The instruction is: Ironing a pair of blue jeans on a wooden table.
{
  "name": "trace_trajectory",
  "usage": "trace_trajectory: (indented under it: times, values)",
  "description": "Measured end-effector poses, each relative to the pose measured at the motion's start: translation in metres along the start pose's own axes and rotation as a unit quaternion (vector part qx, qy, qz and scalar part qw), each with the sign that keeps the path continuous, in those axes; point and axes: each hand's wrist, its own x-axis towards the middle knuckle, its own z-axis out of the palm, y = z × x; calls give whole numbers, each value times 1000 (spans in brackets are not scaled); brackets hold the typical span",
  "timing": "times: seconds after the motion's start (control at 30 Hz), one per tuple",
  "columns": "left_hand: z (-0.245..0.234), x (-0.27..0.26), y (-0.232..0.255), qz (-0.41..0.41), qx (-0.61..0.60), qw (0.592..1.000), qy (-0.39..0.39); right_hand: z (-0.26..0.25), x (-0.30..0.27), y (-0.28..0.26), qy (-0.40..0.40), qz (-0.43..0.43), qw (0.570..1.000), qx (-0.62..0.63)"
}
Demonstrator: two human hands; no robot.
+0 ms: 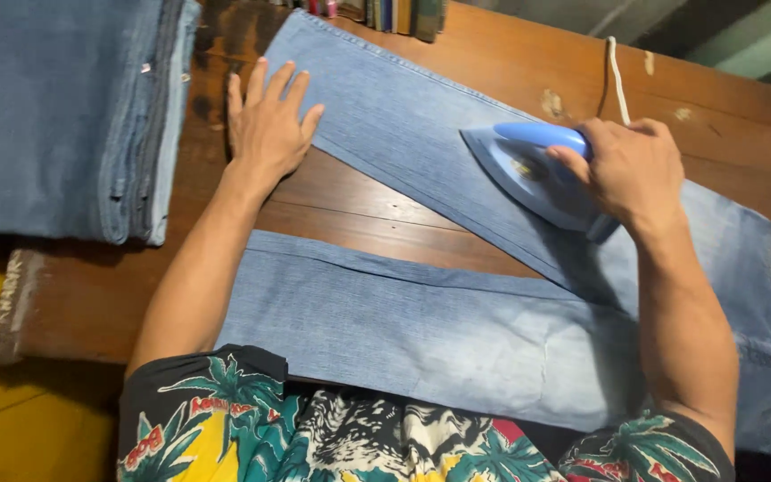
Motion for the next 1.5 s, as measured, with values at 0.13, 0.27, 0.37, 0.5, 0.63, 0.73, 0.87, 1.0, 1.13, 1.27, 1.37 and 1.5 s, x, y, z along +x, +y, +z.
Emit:
trace_trajectory:
  times: [0.13,0.27,0.37,0.5,0.63,0.73,0.87,1.0,1.13,1.27,1.37,1.5]
  values:
    - [3,-3,-2,-15,-64,998,-1,-24,78,-60,-11,-21,997,68]
    - [0,-3,-3,-17,-80,997,-9,-54,152,-127,-61,27,988,140]
    - [-3,-2,-2,-9,-83,996,-3,-45,184,-152,7,23,992,121]
    - [-8,-1,-1,-23,-100,994,-27,-30,181,-147,106,14,993,49]
    - [-5,0,-4,-27,-106,994,-29,-22,138,-108,59,32,997,23]
    - [-1,-1,-6,-22,-99,995,-19,-11,83,-71,73,45,996,-32]
    - [-1,-1,-5,-11,-107,994,-20,3,25,-29,83,64,989,-103]
    - [-6,-2,-15,-18,-62,996,56,-10,-5,-1,-48,62,997,-23]
    - [-19,-4,-33,-110,14,986,123,-16,-9,8,-131,85,982,109]
    - [2,-3,-42,-121,43,983,133,-39,29,-35,-135,57,982,117]
    - [7,-2,-47,-121,-24,986,115,-63,75,-83,-126,16,981,146]
    - [7,0,-57,-134,-113,977,118,-94,140,-145,-104,-32,980,168]
